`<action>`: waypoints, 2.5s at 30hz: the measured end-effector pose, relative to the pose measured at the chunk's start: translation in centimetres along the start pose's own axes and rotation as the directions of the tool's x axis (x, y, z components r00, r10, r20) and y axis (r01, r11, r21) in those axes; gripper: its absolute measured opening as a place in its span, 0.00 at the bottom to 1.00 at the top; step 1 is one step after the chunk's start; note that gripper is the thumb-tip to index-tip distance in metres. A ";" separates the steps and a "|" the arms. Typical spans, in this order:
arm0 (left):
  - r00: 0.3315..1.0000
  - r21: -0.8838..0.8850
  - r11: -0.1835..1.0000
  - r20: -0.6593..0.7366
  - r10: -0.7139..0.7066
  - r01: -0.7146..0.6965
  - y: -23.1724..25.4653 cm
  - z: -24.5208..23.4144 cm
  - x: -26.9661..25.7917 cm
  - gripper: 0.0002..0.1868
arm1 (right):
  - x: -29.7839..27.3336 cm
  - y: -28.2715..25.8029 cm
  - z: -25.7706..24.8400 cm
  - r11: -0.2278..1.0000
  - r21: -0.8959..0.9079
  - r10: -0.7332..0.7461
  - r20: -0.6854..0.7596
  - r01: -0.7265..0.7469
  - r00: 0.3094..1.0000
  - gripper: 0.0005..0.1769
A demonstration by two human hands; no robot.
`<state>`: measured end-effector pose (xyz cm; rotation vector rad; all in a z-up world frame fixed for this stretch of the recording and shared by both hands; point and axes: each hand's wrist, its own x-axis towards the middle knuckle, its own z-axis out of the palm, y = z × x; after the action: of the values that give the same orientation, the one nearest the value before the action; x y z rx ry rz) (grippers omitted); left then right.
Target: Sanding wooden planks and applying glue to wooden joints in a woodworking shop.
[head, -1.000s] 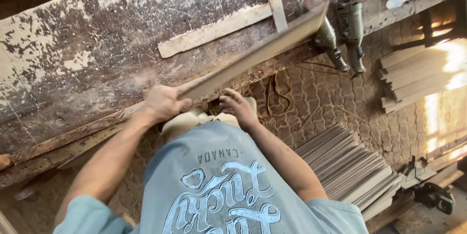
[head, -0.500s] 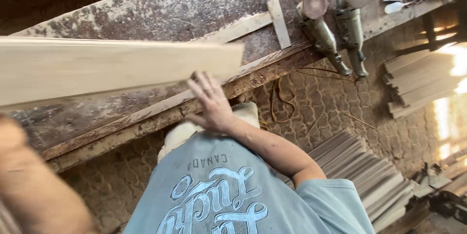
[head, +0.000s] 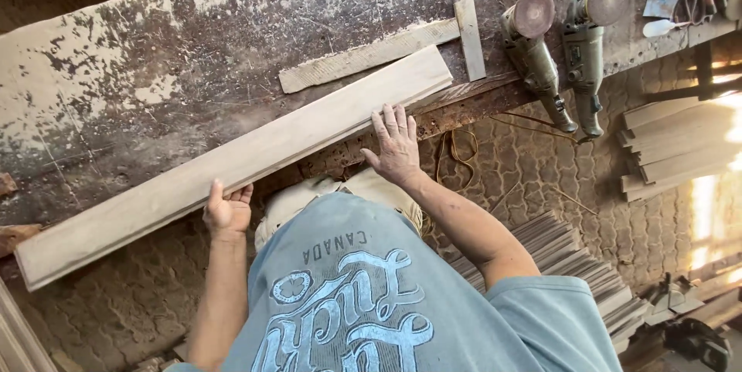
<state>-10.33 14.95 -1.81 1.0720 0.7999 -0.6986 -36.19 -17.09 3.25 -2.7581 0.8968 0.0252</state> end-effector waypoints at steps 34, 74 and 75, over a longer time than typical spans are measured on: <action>0.892 0.595 -0.798 0.407 0.199 -0.093 -4.3 16.7 3.3 0.63 | -3.5 33.3 -18.1 0.587 0.707 0.696 -0.190 -0.396 0.692 0.13; 0.442 0.549 -0.031 0.705 0.555 -0.836 -38.6 37.9 -12.1 0.14 | 7.4 28.1 -12.9 0.347 0.820 -0.048 0.500 -0.455 0.865 0.32; 0.440 0.548 -0.032 0.704 0.558 -0.836 -38.5 37.9 -11.3 0.14 | 7.0 28.9 -12.8 0.348 0.821 -0.050 0.498 -0.452 0.866 0.32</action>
<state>-39.44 -31.98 -0.78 2.0680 -0.6429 -0.2317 -48.06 -46.74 8.60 -1.4254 0.7612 0.1436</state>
